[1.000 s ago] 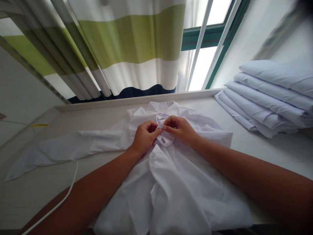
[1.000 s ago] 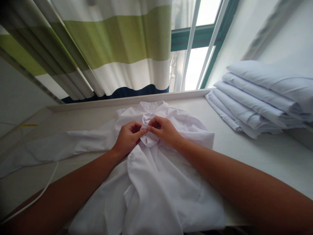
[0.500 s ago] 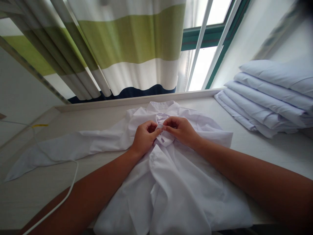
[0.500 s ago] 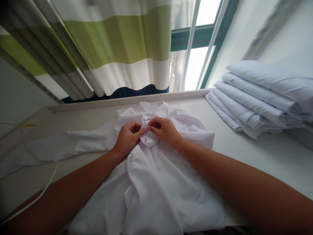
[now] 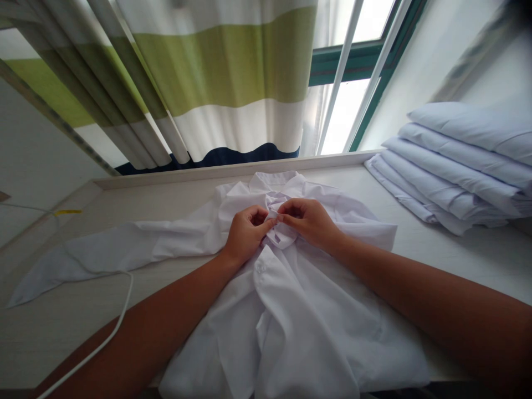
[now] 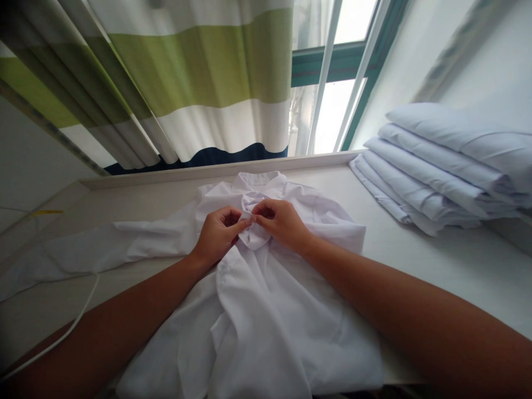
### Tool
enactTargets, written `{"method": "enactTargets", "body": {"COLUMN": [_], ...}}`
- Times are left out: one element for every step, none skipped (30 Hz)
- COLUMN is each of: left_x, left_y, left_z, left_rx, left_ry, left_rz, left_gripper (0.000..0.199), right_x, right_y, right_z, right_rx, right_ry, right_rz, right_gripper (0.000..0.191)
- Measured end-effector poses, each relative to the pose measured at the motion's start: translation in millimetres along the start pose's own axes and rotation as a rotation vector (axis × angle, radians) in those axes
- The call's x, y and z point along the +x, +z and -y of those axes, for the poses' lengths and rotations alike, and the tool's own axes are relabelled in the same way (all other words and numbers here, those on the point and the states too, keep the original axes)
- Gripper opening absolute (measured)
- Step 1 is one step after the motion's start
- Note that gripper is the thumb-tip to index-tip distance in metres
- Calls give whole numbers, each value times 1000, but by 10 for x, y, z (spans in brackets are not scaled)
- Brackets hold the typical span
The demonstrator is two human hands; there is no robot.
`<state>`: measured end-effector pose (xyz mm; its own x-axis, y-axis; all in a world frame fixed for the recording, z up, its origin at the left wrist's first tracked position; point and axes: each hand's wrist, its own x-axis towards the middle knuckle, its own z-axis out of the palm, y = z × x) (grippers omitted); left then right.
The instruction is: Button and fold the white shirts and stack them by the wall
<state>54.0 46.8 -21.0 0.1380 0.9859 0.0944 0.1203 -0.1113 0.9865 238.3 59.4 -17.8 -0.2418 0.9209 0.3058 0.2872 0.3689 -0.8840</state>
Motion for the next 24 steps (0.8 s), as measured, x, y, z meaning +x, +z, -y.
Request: {"method": "enactTargets", "body": {"left_x": [-2,-4,-6,-7,-8,-10,-11,-12,-13,-13,-13,-13,-12,-12,-11,-10,-10,-11,-12,-13,-15,-18,-21,-24], "left_y": [2,3,4,4,5,5,5,5,5,5,4,4,3,2,1,-1,-2,-3,-4,-5,-5,-5,-4,-3], "left_z": [-3,-5,-7,-8,-8,-9,-9,-10,-12,-13,-15,-16,-16,-15,-14,-13,-12,-13,-14,-17,-22,-27,-33,-38], "left_rx": [0,2,4,7,10,12,13,14,14,14,15,19,24,31,41,50,61,72,84,97,110,124,138,151], "left_ry": [-3,-4,-2,0,5,9,12,13,12,9,7,7,12,19,29,38,46,53,61,70,80,90,101,110], "left_rz": [-1,-3,-7,-9,-13,-15,-16,-15,-14,-13,-11,-9,-8,-7,-6,-5,-6,-7,-8,-9,-11,-11,-9,-5], "left_gripper": [29,30,31,31,31,30,30,30,30,31,32,33,33,32,31,31,30,30,31,32,32,32,32,31], "right_x": [0,0,-1,-1,-2,-3,-4,-4,-5,-6,-6,-7,-7,-7,-8,-8,-9,-10,-11,-13,-15,-17,-19,-21], "right_y": [0,-1,-1,-2,-3,-3,-4,-5,-5,-5,-4,-3,-3,-2,-2,-2,-3,-4,-5,-5,-5,-4,-2,1], "right_z": [0,1,3,6,10,15,20,24,28,30,31,30,29,27,25,24,23,24,25,28,31,34,37,40], "right_rx": [1,2,2,0,-3,-5,-10,-15,-18,-19,-17,-15,-15,-16,-19,-21,-23,-22,-21,-21,-25,-35,-49,-66], "right_ry": [-2,-3,-3,-2,0,1,2,4,4,5,5,6,6,5,4,4,3,3,3,3,3,3,4,3], "right_rz": [1,1,1,1,2,3,4,2,2,2,3,4,6,7,7,7,8,9,12,15,17,18,17,16], "right_gripper": [11,12,12,12,11,11,11,10,10,9,9,8,8,7,7,7,7,7,7,7,7,7,7,8]}}
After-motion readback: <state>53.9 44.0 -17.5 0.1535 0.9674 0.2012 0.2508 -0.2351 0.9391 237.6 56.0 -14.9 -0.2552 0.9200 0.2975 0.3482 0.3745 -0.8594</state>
